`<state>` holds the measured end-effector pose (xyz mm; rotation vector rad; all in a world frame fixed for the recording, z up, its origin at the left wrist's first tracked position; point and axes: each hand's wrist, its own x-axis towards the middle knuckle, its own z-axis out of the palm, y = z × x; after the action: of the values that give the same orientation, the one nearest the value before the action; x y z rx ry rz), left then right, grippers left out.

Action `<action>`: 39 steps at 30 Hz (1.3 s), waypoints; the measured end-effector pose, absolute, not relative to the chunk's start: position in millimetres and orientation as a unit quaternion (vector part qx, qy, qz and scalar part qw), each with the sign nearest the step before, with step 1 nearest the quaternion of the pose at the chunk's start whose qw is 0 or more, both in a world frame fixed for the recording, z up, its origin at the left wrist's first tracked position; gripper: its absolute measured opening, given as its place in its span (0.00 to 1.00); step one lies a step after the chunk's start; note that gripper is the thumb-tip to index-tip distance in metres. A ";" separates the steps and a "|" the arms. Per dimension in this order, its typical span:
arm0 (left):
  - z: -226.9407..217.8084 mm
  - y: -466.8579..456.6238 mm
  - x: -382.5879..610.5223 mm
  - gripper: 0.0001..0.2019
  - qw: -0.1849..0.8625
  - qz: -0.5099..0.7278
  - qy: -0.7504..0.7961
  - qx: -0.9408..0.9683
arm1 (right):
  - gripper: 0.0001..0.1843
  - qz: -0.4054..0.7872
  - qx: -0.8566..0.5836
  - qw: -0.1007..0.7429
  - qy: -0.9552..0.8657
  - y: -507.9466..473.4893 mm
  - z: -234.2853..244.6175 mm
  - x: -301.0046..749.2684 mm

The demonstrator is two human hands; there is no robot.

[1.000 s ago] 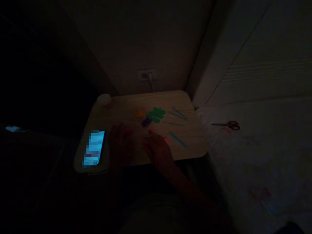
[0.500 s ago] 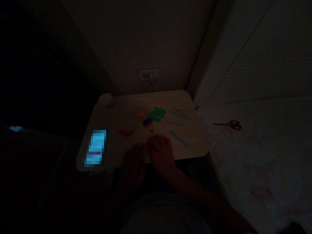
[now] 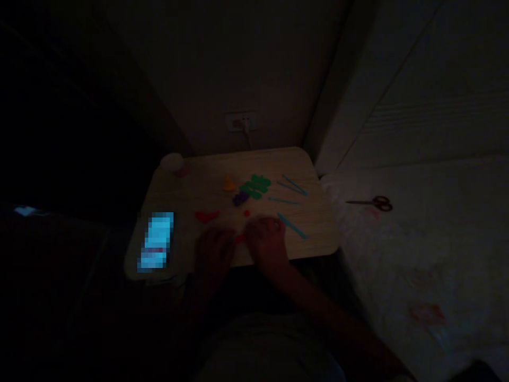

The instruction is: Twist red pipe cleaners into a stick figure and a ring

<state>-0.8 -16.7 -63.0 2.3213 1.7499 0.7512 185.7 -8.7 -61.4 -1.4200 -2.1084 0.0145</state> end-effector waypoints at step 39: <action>-64.8 2.0 9.2 0.08 0.280 0.419 0.548 0.668 | 0.18 0.136 -0.454 0.354 -0.806 80.6 -66.7 236.4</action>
<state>9.2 2.0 -64.8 1.7901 1.4707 1.1229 236.4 80.6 -66.7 -1.1738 -2.0835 0.3512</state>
